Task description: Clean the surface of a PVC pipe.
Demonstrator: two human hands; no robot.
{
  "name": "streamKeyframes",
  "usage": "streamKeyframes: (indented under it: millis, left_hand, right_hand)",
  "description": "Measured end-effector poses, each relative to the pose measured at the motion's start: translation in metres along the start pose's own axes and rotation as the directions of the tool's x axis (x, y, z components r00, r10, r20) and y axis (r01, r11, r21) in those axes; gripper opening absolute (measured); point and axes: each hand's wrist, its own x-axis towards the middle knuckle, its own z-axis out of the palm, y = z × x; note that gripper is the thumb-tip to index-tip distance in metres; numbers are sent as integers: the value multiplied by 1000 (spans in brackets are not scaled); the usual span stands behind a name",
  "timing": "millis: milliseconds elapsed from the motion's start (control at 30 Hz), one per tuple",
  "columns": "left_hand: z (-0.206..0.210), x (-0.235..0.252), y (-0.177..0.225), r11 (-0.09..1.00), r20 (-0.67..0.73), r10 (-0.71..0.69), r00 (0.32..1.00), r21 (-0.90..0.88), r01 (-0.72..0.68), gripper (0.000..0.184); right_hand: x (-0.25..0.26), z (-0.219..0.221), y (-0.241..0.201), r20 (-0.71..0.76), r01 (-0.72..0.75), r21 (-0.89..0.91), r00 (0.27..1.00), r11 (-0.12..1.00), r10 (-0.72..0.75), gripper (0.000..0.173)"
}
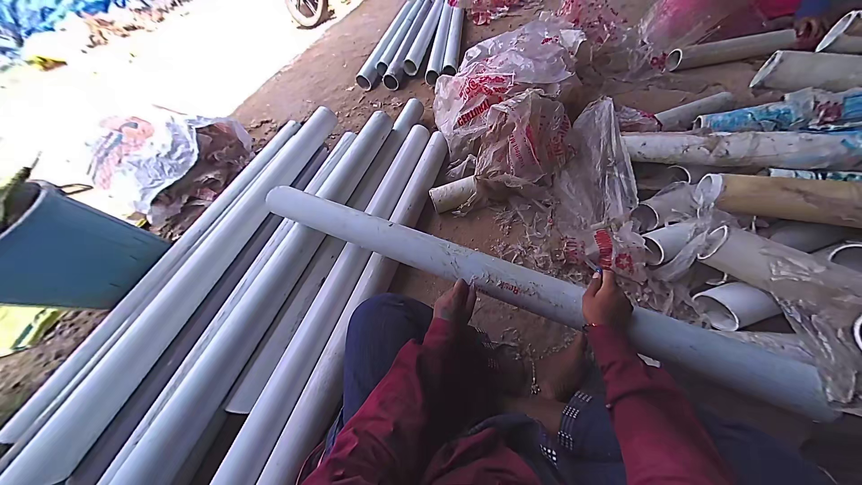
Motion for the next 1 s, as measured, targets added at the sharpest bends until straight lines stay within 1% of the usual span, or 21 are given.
streamKeyframes:
  millis: [67,100,133,167,200,267,400,500,567,700,767,933,1000]
  left_hand:
    - [2,5,-6,1000,-31,0,1000,3,0,44]
    - [2,7,-4,1000,-52,3,999,-8,-3,42]
    - [3,9,-3,999,-75,26,997,-25,-28,39]
    - [5,11,-2,996,-127,85,988,-29,-89,37]
    - [7,12,-3,987,-184,155,971,-13,-160,33]
    - [12,15,-7,955,-287,291,913,29,-296,24]
    - [15,20,-20,920,-327,384,864,53,-389,20]
    - [19,27,-29,876,-420,466,779,93,-474,15]
    - [20,33,-31,860,-445,493,748,120,-495,13]
    - [15,34,-23,854,-389,520,761,256,-452,20]
    - [14,32,-21,854,-351,511,785,310,-418,24]
    - [18,20,-21,880,-264,453,852,284,-380,28]
    - [16,13,-19,893,-181,412,893,274,-357,29]
  right_hand:
    - [-1,1,2,-1,-3,-2,1000,1000,3,41]
    - [-2,2,3,-10,5,-1,1000,1000,-5,41]
    - [-3,3,5,-32,20,2,999,1000,-20,41]
    - [-3,5,6,-49,31,4,998,1000,-30,41]
    - [-4,6,6,-63,39,7,997,999,-38,41]
    - [-4,5,6,-70,41,8,997,999,-40,40]
    - [-4,4,4,-52,30,7,998,1000,-30,41]
    - [-3,4,4,-58,32,6,998,999,-32,39]
    - [-3,5,5,-70,37,5,997,999,-36,39]
    - [-1,6,5,-59,38,8,998,999,-37,39]
    - [-2,6,6,-49,38,-3,998,999,-38,39]
    - [-2,3,5,-45,38,-5,998,999,-38,39]
    - [-2,2,4,-32,29,-10,999,1000,-30,40]
